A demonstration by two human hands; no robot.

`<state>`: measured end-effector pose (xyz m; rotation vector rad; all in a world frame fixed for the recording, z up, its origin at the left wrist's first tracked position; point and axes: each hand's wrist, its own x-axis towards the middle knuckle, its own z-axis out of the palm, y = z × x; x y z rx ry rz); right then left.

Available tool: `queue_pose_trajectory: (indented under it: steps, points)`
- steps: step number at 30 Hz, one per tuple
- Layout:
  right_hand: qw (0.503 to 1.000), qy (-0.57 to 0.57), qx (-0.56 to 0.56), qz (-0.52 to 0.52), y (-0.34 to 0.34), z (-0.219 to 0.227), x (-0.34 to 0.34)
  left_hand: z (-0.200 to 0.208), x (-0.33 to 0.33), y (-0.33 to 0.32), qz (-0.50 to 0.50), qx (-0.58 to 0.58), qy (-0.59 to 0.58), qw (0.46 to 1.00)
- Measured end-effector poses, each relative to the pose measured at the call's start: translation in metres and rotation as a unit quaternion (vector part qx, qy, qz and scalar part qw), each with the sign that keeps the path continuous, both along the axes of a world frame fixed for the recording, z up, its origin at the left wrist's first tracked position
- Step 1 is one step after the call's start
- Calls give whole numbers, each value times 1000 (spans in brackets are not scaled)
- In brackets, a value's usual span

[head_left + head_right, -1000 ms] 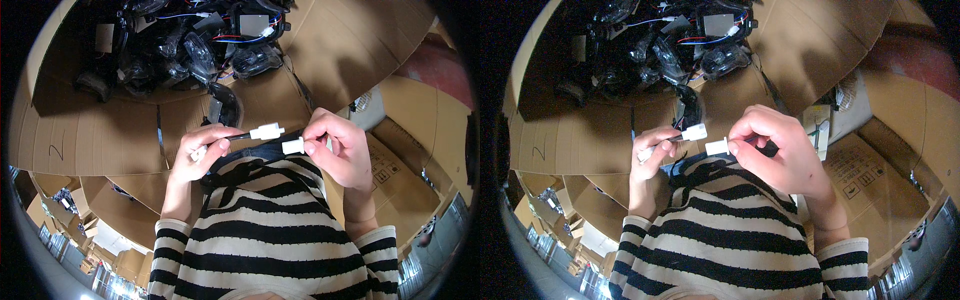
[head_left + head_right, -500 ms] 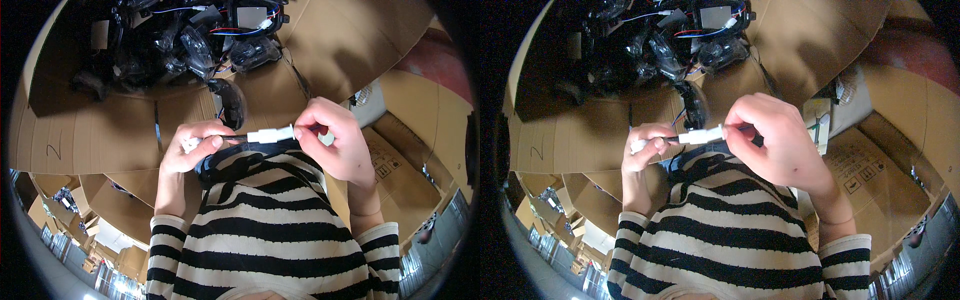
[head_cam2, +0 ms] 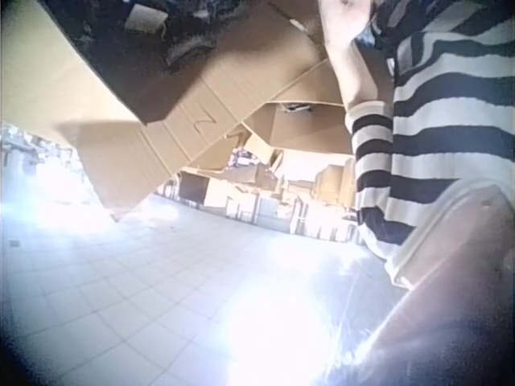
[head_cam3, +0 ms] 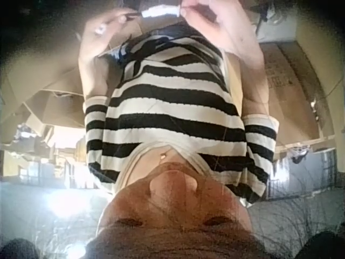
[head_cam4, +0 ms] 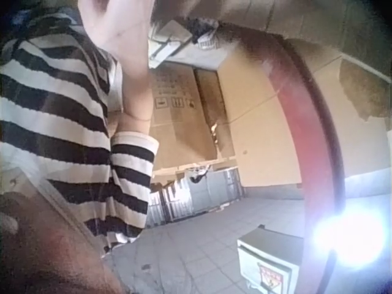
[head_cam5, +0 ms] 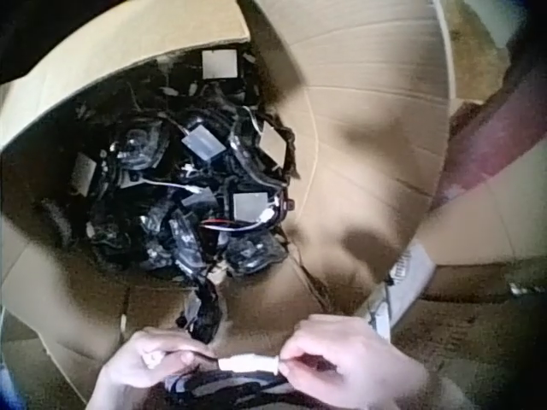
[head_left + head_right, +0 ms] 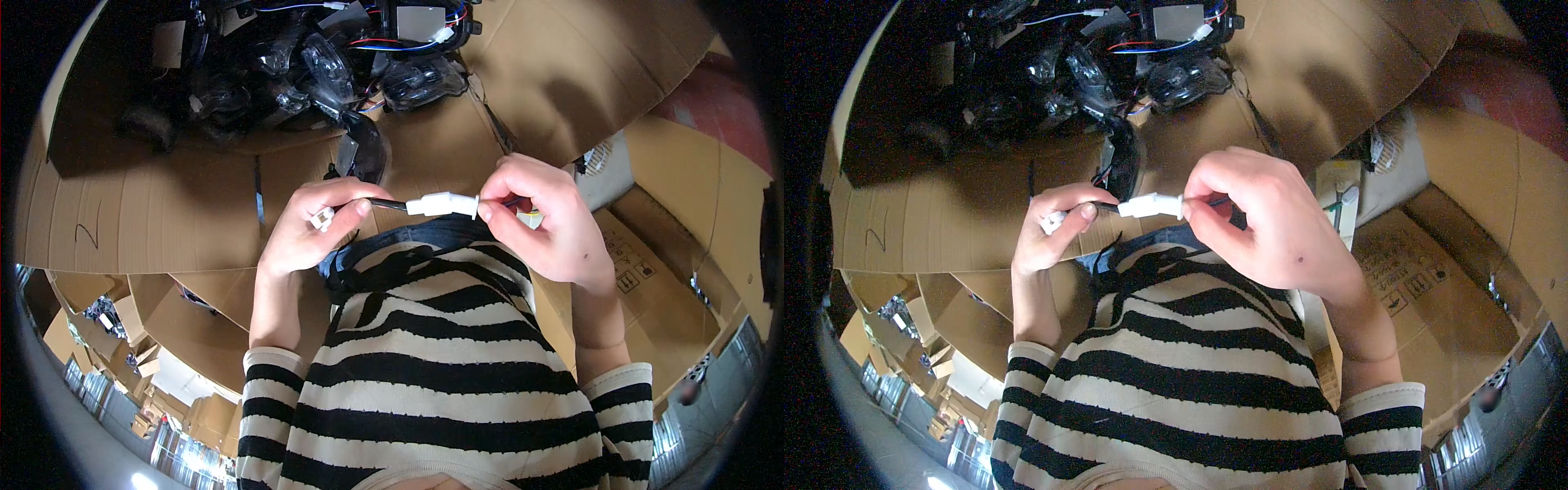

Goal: The person connects wiring harnesses to connectors and electronic housings by hand, then inspects the assembled components.

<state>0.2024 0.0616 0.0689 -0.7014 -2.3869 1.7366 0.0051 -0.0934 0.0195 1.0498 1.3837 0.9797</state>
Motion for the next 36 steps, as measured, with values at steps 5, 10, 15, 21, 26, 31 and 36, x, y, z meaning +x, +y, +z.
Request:
queue_pose_trajectory:
  steps: [5, 10, 15, 21, 26, 31, 36]
  points:
    - [1000, -5, -23, 9, -5, -2, -1, 7, 3, 1, 25, -69, 0, 997]
    - [999, 18, -21, -24, -11, -8, -3, 9, 2, 2, 27, -50, -5, 998]
    - [995, 23, -51, 77, -4, -10, 5, 26, 1, -23, 109, 32, 7, 994]
    - [993, -13, -98, 66, -5, -5, 18, 132, -31, -204, 643, 257, -77, 717]
    - [991, 22, -89, 95, -22, -13, 10, 202, -74, -282, 580, 368, 254, 681]
    - [990, 17, -80, 114, -32, -14, 1, 128, -122, -337, 509, -274, 739, 347]
    - [992, 10, -73, 101, -29, -13, 10, 12, -136, -308, 569, -248, 551, 558]
